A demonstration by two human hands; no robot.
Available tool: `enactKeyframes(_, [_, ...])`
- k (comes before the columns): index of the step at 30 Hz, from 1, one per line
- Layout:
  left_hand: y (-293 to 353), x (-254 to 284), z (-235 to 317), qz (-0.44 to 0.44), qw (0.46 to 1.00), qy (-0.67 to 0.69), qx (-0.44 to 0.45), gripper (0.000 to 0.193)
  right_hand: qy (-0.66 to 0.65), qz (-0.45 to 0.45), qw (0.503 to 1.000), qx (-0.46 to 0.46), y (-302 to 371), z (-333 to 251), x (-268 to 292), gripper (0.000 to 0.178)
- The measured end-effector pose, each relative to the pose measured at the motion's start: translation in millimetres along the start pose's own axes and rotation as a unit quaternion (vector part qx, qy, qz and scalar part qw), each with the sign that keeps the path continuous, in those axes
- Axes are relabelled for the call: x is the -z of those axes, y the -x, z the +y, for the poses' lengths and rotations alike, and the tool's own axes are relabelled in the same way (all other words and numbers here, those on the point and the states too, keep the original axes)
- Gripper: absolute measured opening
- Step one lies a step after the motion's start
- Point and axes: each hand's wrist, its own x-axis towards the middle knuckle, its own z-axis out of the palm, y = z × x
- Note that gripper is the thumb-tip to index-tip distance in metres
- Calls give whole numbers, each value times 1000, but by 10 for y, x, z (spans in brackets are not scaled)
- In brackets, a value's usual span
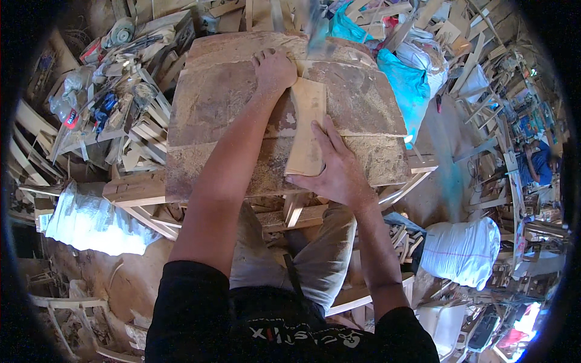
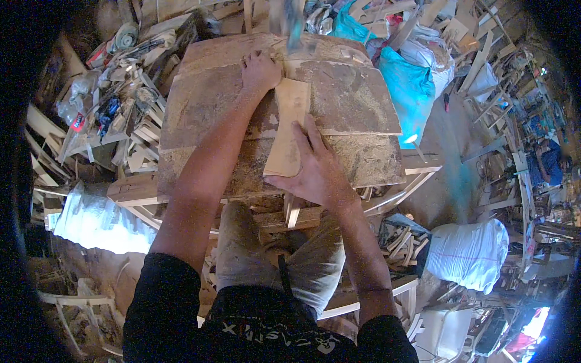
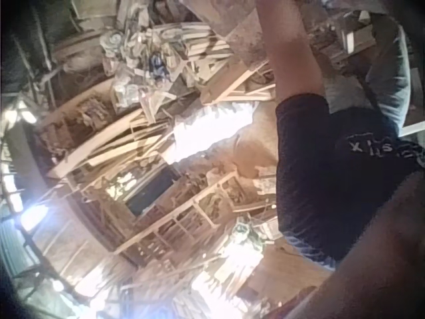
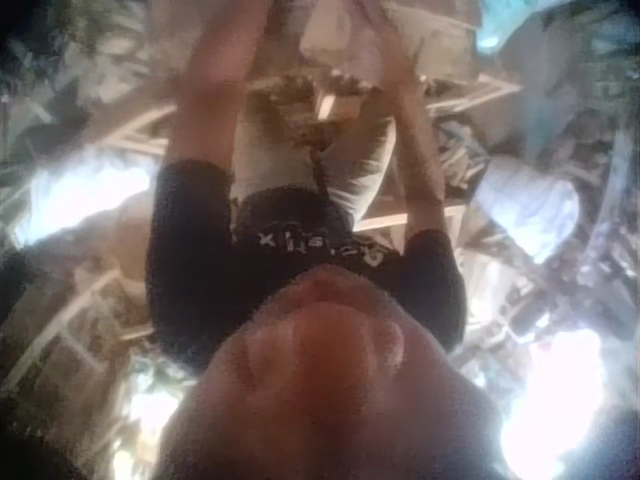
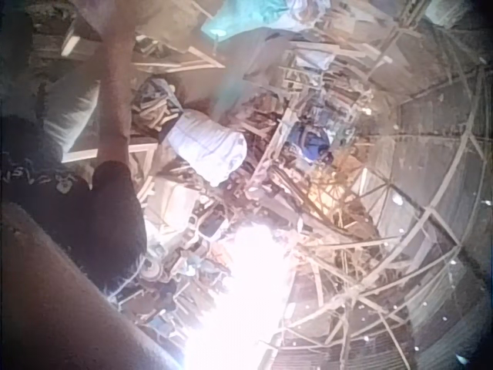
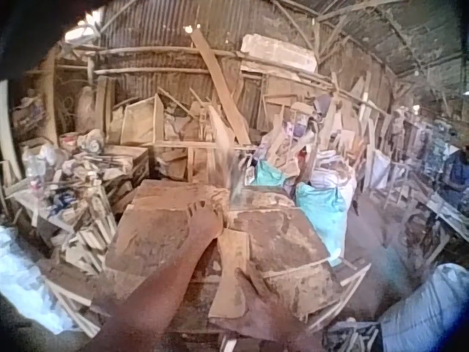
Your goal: The person cuts a wooden piece using a band saw, guiding the wood by hand to follow a marked line and then moving the cut piece aside.
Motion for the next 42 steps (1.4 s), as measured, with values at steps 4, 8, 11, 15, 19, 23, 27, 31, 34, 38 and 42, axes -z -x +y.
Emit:
enactKeyframes(4, [-28,0,-1,-5,1000,-2,0,57,4,9,1000,13,-10,32,-45,115])
enactKeyframes(8, [-56,82,81,-83,996,-37,10,68,19,18,1000,17,-14,47,-36,116])
enactKeyframes(11, [-80,21,2,-52,998,-36,19,67,0,11,1000,22,-38,10,-46,116])
enactKeyframes(15, [-89,46,55,-65,997,-32,20,66,9,0,1000,9,-46,-7,-60,117])
enactKeyframes(19, [-70,69,79,-70,997,-7,11,57,23,1,1000,3,-43,-30,-83,118])
enactKeyframes(23, [-76,47,57,-47,999,-1,9,54,19,-10,1000,-8,-56,-79,-77,118])
enactKeyframes(27, [-112,24,56,-71,997,-23,-1,56,19,0,1000,-4,-57,-76,-89,118])
enactKeyframes(31, [-137,4,48,-85,996,-29,-10,56,35,5,999,-11,-64,-138,-106,115])
enactKeyframes(34, [-143,-20,11,-70,997,-28,-11,55,49,2,999,-23,-76,-211,-110,114])
enactKeyframes(38, [-170,8,14,-93,995,-37,-8,58,58,11,998,-21,-84,-218,-137,114])
enactKeyframes(42, [-121,66,75,-77,997,-19,-9,56,46,14,999,-25,-92,-192,-131,114])
